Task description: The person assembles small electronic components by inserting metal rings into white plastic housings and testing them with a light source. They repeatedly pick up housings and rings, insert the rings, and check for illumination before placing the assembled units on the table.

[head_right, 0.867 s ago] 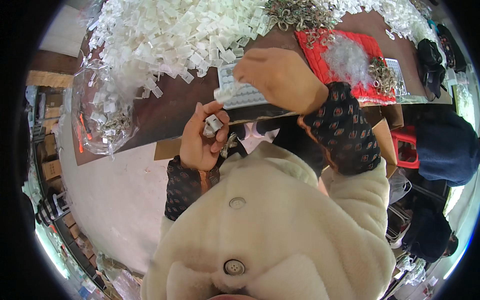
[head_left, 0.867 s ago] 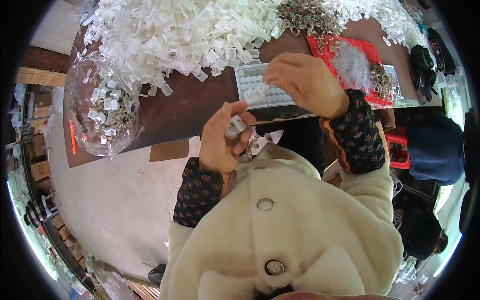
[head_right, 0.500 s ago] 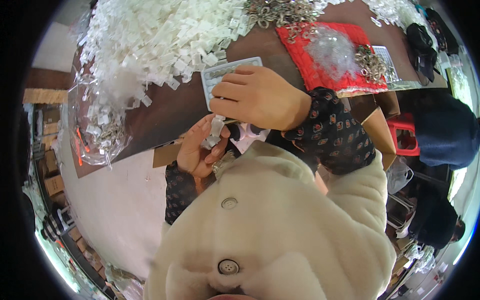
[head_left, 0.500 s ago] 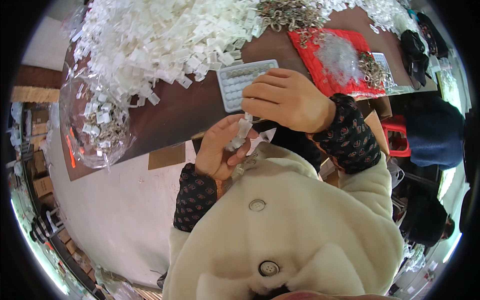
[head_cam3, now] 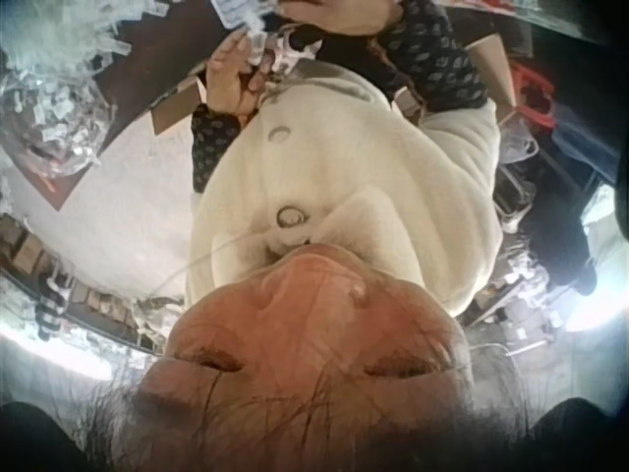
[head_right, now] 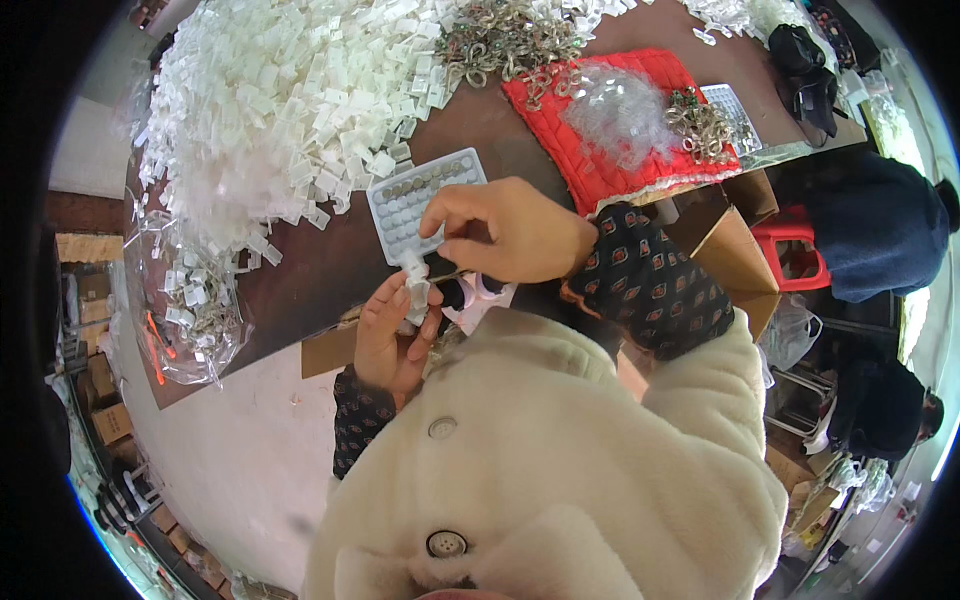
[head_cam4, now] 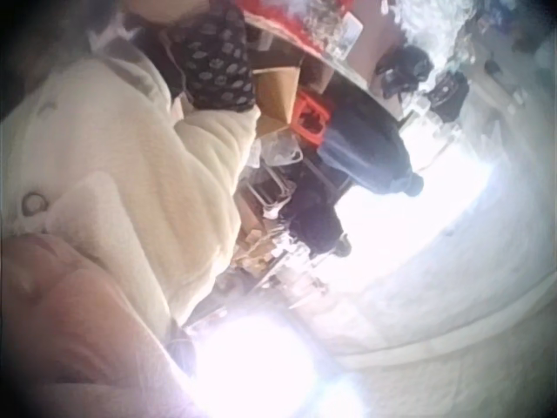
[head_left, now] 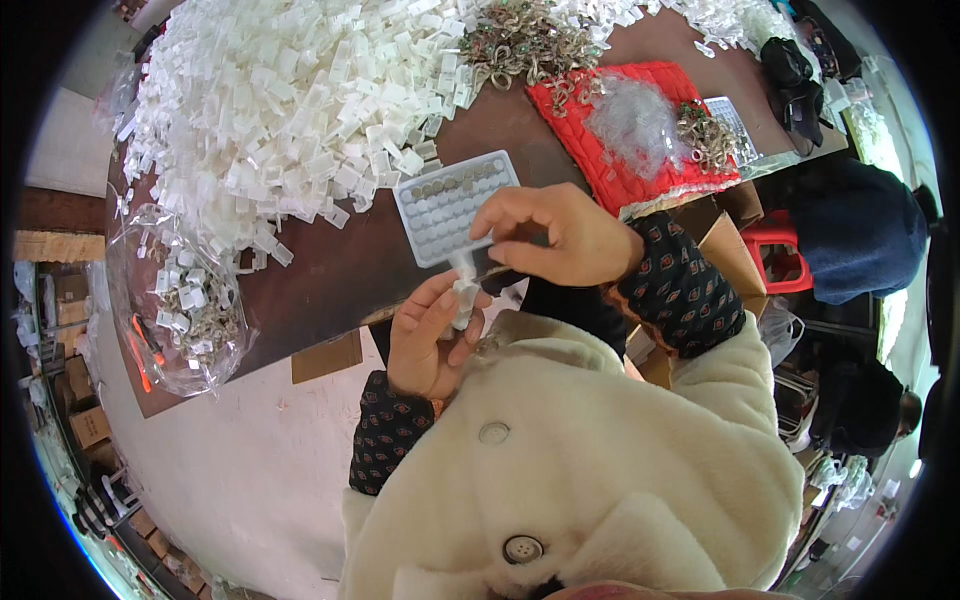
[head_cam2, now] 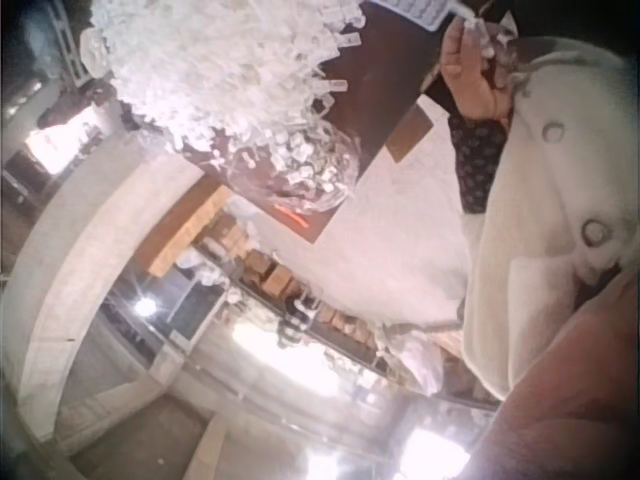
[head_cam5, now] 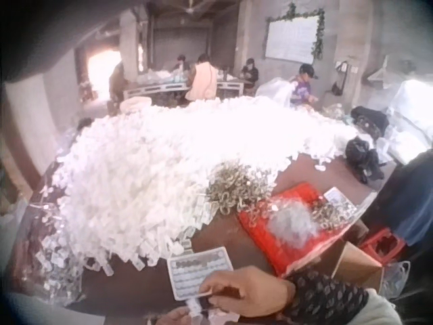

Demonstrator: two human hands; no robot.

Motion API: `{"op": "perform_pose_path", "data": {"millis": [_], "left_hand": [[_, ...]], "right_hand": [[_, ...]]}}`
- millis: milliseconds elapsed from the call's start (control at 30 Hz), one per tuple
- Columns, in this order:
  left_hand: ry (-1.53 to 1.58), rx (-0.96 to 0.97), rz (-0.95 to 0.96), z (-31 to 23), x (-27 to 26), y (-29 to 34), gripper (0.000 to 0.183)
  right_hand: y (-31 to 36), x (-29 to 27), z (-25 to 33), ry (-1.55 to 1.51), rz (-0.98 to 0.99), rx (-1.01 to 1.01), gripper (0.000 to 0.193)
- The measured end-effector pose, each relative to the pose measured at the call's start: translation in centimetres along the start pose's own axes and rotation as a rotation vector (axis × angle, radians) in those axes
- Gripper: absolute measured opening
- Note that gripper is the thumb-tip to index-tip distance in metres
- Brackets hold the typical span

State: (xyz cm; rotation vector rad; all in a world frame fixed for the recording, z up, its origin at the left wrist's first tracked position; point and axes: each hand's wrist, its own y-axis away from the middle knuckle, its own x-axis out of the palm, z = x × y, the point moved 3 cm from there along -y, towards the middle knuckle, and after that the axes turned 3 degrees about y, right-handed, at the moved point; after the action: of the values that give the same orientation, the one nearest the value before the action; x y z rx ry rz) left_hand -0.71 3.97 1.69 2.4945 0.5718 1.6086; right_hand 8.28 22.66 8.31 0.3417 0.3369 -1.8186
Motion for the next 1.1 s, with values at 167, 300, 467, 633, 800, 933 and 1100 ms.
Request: {"op": "perform_pose_path", "data": {"millis": [167,300,467,633,800,933,1100], "left_hand": [[0.015,0.005,-0.032,-0.1,-0.3,0.0,0.038],[0.026,-0.003,-0.034,-0.2,-0.5,0.0,0.035],[0.046,0.022,-0.030,-0.3,-0.9,-0.3,0.035],[0.047,0.013,-0.019,-0.3,-1.0,-0.3,0.035],[0.017,0.021,0.013,-0.3,-0.9,-0.2,0.035],[-0.034,0.134,0.036,-0.8,-0.3,0.2,0.034],[-0.141,0.311,-0.070,-1.2,1.1,1.3,0.028]], "right_hand": [[-3.4,-9.8,-5.4,0.542,-0.684,0.037,0.020],[-5.7,-15.0,-10.2,0.843,-0.776,0.076,0.030],[-6.5,-16.0,-11.2,0.923,-0.628,-0.024,0.028],[-5.4,-15.6,-9.3,0.324,-0.752,0.013,0.015],[-2.9,-13.8,-6.1,-0.141,-0.556,0.091,0.020],[-0.7,-9.6,-2.4,-0.048,-0.429,0.079,0.018],[0.6,-3.2,3.3,0.373,-0.105,-0.289,0.024]]}}
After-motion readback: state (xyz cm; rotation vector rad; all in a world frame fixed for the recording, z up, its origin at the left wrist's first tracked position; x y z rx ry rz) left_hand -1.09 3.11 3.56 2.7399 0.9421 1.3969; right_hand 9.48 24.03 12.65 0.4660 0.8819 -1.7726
